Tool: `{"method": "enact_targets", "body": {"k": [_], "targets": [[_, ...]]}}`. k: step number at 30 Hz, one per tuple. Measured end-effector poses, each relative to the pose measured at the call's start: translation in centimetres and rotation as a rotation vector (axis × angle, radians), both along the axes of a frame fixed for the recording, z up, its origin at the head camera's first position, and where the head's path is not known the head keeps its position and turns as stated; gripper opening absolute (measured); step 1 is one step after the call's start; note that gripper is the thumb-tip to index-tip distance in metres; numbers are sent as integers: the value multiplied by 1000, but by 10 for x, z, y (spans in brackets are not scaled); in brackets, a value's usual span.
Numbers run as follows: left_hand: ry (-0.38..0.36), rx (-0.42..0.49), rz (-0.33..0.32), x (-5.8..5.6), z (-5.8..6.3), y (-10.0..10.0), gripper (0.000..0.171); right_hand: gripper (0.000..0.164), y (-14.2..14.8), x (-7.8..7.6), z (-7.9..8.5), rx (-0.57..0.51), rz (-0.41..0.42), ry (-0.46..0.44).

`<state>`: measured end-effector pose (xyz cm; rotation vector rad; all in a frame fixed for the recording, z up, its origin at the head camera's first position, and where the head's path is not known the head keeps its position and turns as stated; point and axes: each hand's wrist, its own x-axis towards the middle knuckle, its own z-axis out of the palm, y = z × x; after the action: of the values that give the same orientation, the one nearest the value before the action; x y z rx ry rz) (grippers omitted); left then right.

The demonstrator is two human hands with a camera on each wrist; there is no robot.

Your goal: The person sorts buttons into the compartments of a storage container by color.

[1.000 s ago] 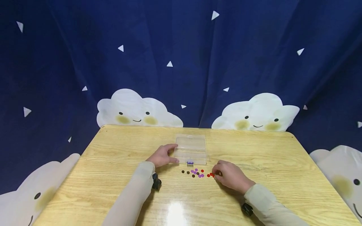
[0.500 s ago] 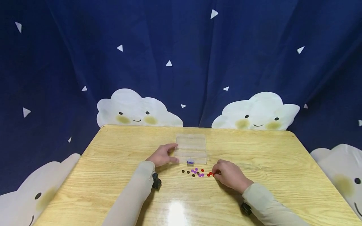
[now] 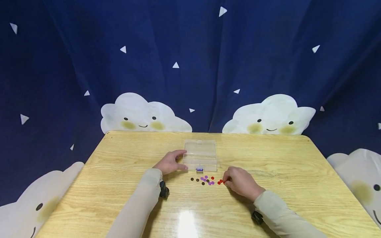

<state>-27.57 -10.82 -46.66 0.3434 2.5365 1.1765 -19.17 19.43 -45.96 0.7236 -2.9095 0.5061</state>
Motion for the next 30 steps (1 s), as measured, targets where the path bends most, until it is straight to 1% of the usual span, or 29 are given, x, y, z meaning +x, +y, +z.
{"method": "enact_targets", "body": {"k": [4,10,16,24,30], "targets": [[6,-4,4,0,0,0,77,14,0,-2,-1,-22,-14,-16],[17,0,-1,0,1,1,77,20,1,-2,1,-59,-37,-35],[14,2,1,0,-1,0,77,14,1,0,1,-65,-42,-48],[28,-7,-8,1,-1,0,76,11,0,3,0,-30,-29,-4],[34,-48,-4,3,1,3,77,11,0,3,2,-13,-9,18]]}}
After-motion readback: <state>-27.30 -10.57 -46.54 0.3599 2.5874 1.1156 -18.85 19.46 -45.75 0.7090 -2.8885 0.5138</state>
